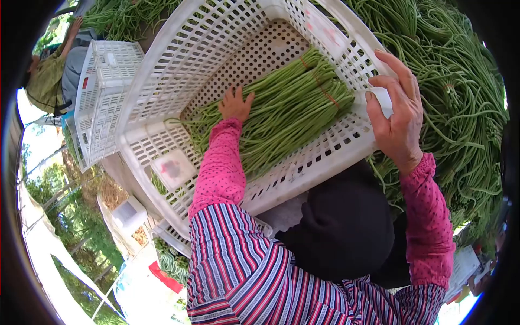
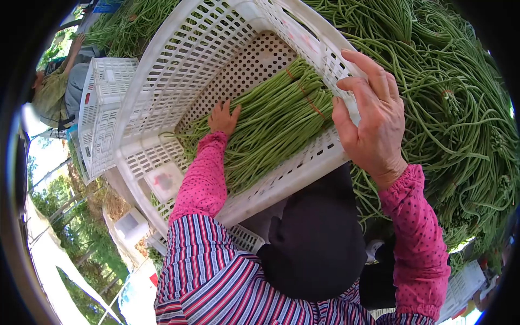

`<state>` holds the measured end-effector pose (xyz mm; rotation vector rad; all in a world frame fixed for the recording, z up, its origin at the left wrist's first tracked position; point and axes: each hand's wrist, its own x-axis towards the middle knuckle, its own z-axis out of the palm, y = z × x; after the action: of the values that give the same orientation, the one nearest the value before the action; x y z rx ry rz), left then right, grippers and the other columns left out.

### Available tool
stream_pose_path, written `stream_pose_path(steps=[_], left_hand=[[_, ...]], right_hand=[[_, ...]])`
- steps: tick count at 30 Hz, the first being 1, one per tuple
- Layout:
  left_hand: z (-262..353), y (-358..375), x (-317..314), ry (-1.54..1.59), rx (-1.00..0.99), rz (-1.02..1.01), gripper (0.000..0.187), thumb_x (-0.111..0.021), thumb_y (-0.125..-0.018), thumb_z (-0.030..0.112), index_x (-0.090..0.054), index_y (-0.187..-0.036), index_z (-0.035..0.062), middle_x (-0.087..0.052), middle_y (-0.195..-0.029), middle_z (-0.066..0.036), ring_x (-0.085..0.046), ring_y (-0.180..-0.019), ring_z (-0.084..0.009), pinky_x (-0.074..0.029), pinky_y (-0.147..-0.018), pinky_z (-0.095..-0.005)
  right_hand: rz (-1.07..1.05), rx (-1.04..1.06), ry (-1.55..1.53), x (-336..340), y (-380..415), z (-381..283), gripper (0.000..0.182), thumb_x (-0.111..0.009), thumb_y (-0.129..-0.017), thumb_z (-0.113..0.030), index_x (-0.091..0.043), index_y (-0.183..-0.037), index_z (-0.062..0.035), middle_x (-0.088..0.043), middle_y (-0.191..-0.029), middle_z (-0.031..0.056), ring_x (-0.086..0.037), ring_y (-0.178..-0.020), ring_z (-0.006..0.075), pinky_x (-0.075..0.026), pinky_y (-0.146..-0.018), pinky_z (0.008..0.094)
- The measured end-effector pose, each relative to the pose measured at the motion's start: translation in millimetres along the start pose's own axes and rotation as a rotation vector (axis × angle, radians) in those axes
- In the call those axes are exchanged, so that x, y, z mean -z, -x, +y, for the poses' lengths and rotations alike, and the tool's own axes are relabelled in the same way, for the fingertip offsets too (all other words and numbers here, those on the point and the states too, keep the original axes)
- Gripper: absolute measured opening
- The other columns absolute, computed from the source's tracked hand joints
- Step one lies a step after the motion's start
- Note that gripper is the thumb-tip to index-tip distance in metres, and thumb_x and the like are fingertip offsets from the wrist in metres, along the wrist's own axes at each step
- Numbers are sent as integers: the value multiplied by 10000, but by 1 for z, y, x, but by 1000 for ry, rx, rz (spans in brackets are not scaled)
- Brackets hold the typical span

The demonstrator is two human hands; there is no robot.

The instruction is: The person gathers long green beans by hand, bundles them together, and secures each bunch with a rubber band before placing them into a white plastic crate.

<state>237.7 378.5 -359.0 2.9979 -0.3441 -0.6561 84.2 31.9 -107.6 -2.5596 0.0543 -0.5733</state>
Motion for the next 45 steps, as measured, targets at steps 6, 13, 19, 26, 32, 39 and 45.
stream_pose_path(steps=[6, 13, 19, 26, 32, 39, 45], left_hand=[[-67, 49, 10, -20, -31, 112, 840, -465, -812, 709, -330, -1428, 155, -290, -1476, -117, -286, -1347, -314, -236, -1053, -577], [-120, 65, 22, 83, 30, -120, 746, -575, -806, 580, -456, -1347, 81, -328, -1460, -93, -333, -1332, -270, -337, -1047, -439], [-114, 52, 28, 252, 111, -14, 445, -599, -842, 427, -633, -1075, 49, -489, -1292, -135, -499, -1148, -306, -408, -948, -438], [-82, 38, 59, -46, 184, -202, 299, -613, -816, 350, -641, -973, 97, -535, -1164, -132, -531, -1057, -302, -409, -900, -527], [-56, 34, 57, -208, 168, -119, 667, -659, -765, 416, -418, -1333, 164, -383, -1391, -73, -368, -1288, -258, -351, -980, -569], [-68, 22, 57, -390, 103, -315, 777, -678, -756, 405, -311, -1409, 200, -360, -1423, -46, -335, -1326, -246, -289, -1040, -600], [-51, -15, 59, -941, -154, -458, 721, -718, -754, 174, -345, -1367, 232, -435, -1321, -41, -387, -1284, -237, -267, -1063, -595]], right_hand=[[19, 18, 10, -1, 0, 0, 165, -616, -721, -54, -600, -879, -10, -548, -1253, 98, -549, -1049, 305, -435, -899, 382], [5, 13, 3, -3, 1, 1, 148, -604, -738, -66, -603, -878, -15, -547, -1258, 99, -546, -1081, 311, -423, -927, 387], [12, 15, -6, -4, 1, 0, 139, -600, -744, -63, -603, -874, -16, -547, -1261, 97, -545, -1086, 302, -417, -933, 386], [24, 17, 0, -5, 2, 4, 142, -602, -742, -64, -602, -878, -22, -547, -1262, 90, -543, -1088, 303, -410, -947, 391], [21, 24, 0, -4, 2, 3, 151, -607, -732, -66, -600, -877, -25, -551, -1255, 88, -543, -1089, 303, -410, -949, 389], [42, 34, -19, -4, 1, 4, 156, -620, -719, -51, -596, -871, -24, -561, -1235, 85, -558, -1016, 290, -437, -896, 373], [44, 48, 12, -2, 1, 5, 171, -630, -695, -64, -590, -860, -43, -546, -1214, 67, -545, -966, 279, -452, -819, 383]])
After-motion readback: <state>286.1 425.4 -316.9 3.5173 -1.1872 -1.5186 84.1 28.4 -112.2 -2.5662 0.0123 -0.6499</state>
